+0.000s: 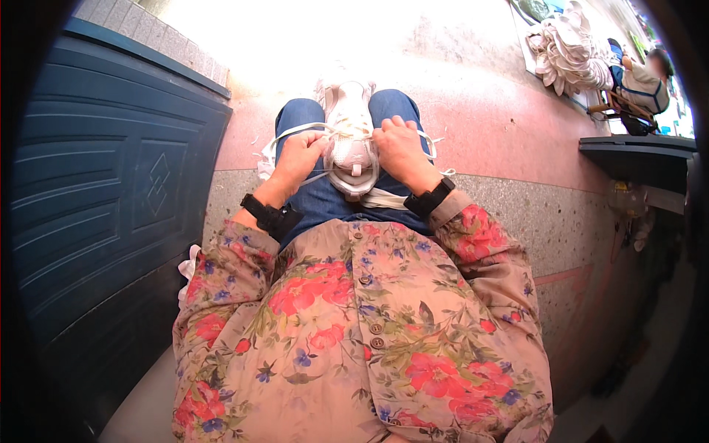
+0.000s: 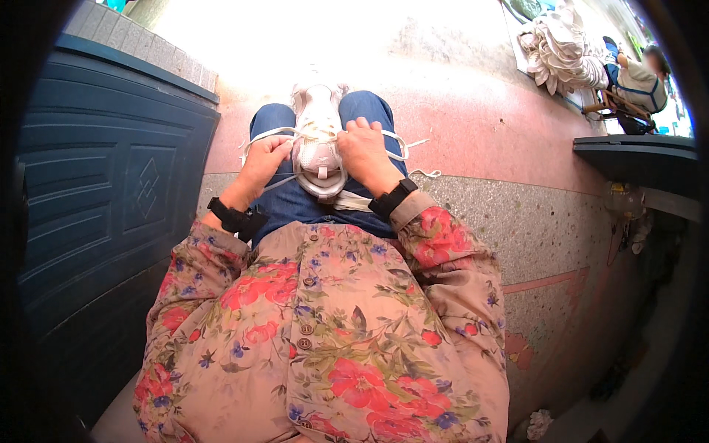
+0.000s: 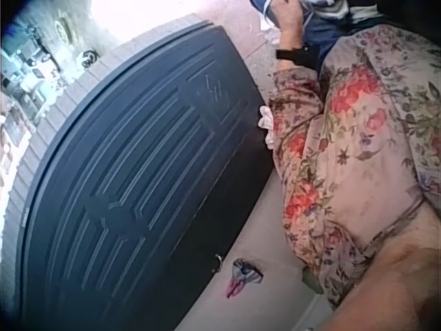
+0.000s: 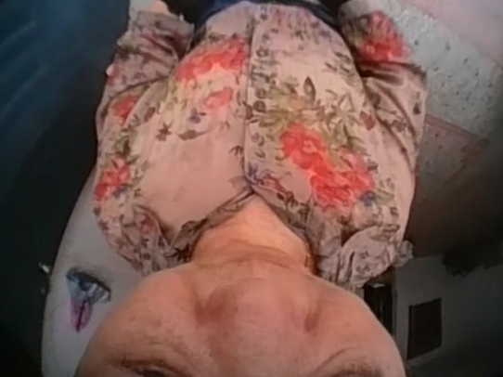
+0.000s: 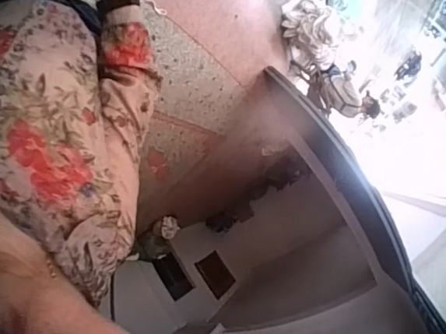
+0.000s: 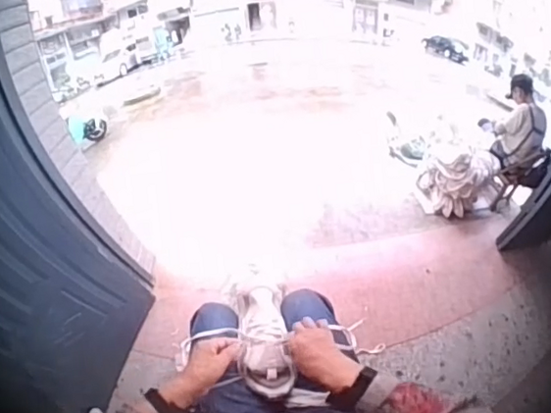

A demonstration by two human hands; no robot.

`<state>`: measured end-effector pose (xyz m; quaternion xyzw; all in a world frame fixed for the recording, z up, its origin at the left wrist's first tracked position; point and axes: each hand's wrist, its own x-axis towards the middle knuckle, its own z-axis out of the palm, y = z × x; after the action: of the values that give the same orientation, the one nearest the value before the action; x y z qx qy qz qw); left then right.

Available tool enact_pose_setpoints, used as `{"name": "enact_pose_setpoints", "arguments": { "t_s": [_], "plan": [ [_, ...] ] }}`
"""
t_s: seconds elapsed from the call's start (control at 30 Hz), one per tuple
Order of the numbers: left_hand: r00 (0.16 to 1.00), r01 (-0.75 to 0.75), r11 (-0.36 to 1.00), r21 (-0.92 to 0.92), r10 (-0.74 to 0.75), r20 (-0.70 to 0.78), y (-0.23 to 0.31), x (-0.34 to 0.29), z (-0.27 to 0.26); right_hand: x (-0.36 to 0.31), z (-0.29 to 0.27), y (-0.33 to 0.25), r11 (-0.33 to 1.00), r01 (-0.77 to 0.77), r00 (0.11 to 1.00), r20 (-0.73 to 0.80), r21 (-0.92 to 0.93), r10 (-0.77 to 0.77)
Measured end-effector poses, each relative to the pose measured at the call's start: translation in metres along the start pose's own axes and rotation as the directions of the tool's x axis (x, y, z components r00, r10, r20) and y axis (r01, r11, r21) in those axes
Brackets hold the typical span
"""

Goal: The person laces a shoe by hand, threading the lace through eyelets, pulling it tight, and wrapping the excess around the shoe. They then repeat the entire process on a second shoe.

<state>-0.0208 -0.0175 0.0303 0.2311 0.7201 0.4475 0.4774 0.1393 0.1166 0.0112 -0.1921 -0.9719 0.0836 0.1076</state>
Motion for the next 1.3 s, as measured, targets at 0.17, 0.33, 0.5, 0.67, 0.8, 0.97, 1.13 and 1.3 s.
{"name": "enact_pose_setpoints", "arguments": {
  "t_s": [0.17,0.33,0.5,0.67,0.8,0.97,1.13,1.3],
  "plan": [
    [0.958,-0.224,0.944,0.240,0.259,-0.124,-0.014,-0.005,0.001,0.008,0.001,-0.004,0.949,0.249,0.968,0.016,-0.193,-0.251],
    [0.922,-0.162,0.862,0.481,0.305,-0.237,-0.017,-0.002,0.000,0.005,0.003,-0.003,0.991,0.100,0.995,0.003,-0.087,-0.100],
    [0.889,-0.266,0.703,0.660,0.444,-0.114,-0.012,0.005,0.000,-0.001,0.004,-0.003,0.999,-0.017,0.989,-0.148,-0.042,0.011],
    [0.833,-0.328,0.552,0.767,0.551,-0.040,-0.008,0.008,0.001,-0.002,0.007,-0.002,1.000,-0.009,0.987,-0.162,-0.026,0.005],
    [0.747,-0.420,0.403,0.813,0.663,0.057,-0.002,0.010,0.009,-0.002,0.007,-0.002,1.000,-0.010,0.985,-0.171,-0.015,0.007],
    [0.750,-0.258,0.288,0.922,0.661,0.004,0.003,-0.002,0.017,-0.008,0.002,-0.011,0.999,-0.040,0.986,-0.163,-0.009,0.038],
    [0.778,-0.245,0.275,0.930,0.629,0.018,-0.001,-0.012,0.025,-0.016,0.003,-0.014,0.996,-0.087,0.987,-0.131,0.037,0.091],
    [0.858,-0.278,0.380,0.882,0.512,0.049,0.011,-0.004,0.015,-0.018,0.014,-0.005,0.978,-0.132,0.979,-0.132,0.162,0.154]
  ]
}}
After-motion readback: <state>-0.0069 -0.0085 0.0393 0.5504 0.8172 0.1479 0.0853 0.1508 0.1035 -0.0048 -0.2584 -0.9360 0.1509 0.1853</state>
